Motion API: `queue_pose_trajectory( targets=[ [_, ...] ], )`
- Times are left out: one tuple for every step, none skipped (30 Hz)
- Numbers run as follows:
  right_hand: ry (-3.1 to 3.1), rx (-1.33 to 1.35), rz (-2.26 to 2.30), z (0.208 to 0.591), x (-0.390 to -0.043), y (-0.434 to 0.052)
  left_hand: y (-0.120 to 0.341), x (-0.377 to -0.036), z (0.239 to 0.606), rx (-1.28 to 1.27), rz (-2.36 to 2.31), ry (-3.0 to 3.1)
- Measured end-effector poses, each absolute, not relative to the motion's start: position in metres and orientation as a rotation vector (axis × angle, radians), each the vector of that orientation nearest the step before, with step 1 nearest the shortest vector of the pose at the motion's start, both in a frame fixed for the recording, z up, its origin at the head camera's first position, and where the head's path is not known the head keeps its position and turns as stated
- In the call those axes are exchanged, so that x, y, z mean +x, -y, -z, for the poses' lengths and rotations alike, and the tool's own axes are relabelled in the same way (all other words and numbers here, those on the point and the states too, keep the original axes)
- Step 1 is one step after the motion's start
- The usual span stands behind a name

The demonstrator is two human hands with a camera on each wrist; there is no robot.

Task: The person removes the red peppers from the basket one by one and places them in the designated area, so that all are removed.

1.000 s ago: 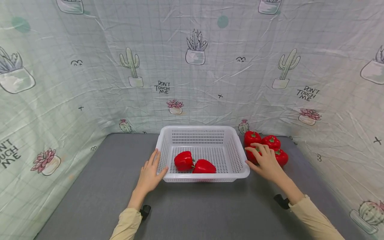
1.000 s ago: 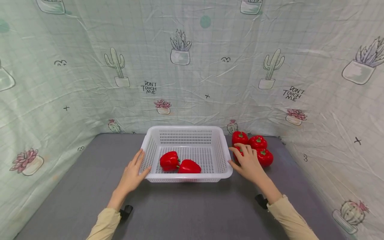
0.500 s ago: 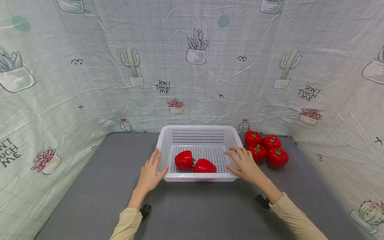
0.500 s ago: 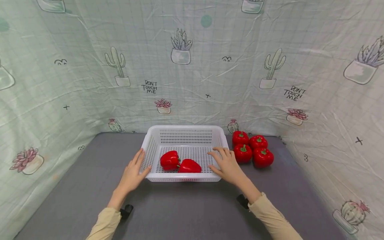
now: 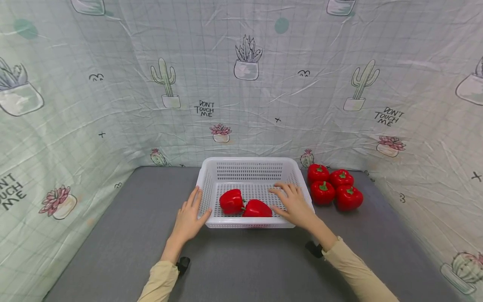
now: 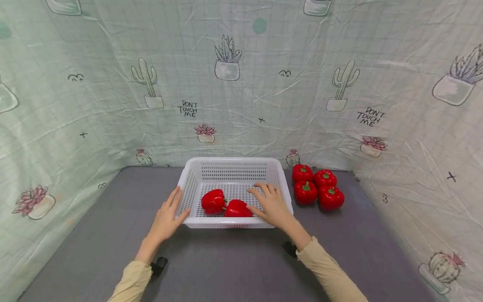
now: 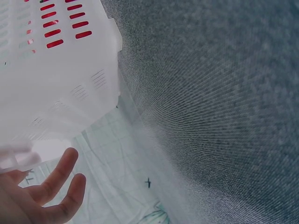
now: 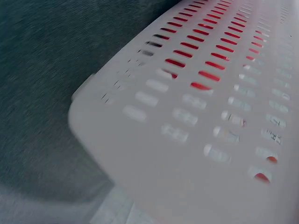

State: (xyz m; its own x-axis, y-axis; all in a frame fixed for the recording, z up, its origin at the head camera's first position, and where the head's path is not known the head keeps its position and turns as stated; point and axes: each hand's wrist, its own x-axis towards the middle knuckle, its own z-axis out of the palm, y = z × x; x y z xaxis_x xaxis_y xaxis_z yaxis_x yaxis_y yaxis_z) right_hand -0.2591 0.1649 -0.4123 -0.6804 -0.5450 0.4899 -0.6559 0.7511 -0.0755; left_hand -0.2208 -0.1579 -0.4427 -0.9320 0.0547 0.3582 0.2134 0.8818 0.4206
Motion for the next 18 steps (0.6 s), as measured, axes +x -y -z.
queue_pose_trajectory(
  targets=[
    [2.518, 0.907, -0.345, 0.413, -0.260, -0.163, 0.158, -0.221, 0.443, -0.200, 0.661, 2.710],
    [2.533, 0.898, -0.346, 0.413, -0.261, -0.160, 0.158, -0.221, 0.443, -0.199, 0.664, 2.706],
    [2.547, 0.895, -0.352, 0.413, -0.261, -0.158, 0.158, -0.221, 0.443, -0.201, 0.667, 2.701],
    [2.561, 0.893, -0.353, 0.413, -0.262, -0.155, 0.158, -0.221, 0.443, -0.201, 0.667, 2.699],
    [2.575, 0.891, -0.357, 0.413, -0.263, -0.152, 0.158, -0.221, 0.443, -0.200, 0.668, 2.700],
    [2.588, 0.894, -0.361, 0.414, -0.265, -0.150, 0.158, -0.221, 0.443, -0.201, 0.664, 2.703],
    [2.600, 0.895, -0.368, 0.414, -0.266, -0.148, 0.158, -0.221, 0.443, -0.200, 0.666, 2.705],
    [2.612, 0.895, -0.366, 0.414, -0.266, -0.145, 0.158, -0.221, 0.442, -0.199, 0.668, 2.710],
    [2.614, 0.903, -0.371, 0.415, -0.268, -0.143, 0.158, -0.221, 0.442, -0.198, 0.667, 2.714],
    [2.620, 0.905, -0.370, 0.415, -0.269, -0.141, 0.159, -0.221, 0.442, -0.197, 0.670, 2.719],
    [2.626, 0.909, -0.372, 0.415, -0.270, -0.138, 0.159, -0.221, 0.442, -0.197, 0.671, 2.722],
    [2.631, 0.915, -0.380, 0.415, -0.271, -0.136, 0.159, -0.221, 0.441, -0.199, 0.669, 2.726],
    [2.640, 0.917, -0.384, 0.414, -0.272, -0.134, 0.159, -0.221, 0.441, -0.200, 0.673, 2.725],
    [2.651, 0.922, -0.379, 0.414, -0.273, -0.132, 0.159, -0.222, 0.441, -0.200, 0.672, 2.727],
    [2.658, 0.930, -0.380, 0.414, -0.274, -0.131, 0.159, -0.222, 0.441, -0.201, 0.672, 2.726],
    [2.674, 0.932, -0.377, 0.414, -0.274, -0.129, 0.159, -0.222, 0.442, -0.200, 0.673, 2.726],
    [2.687, 0.939, -0.382, 0.414, -0.275, -0.127, 0.159, -0.222, 0.442, -0.200, 0.670, 2.726],
    [2.700, 0.946, -0.385, 0.414, -0.276, -0.125, 0.159, -0.222, 0.442, -0.200, 0.669, 2.726]
  ],
)
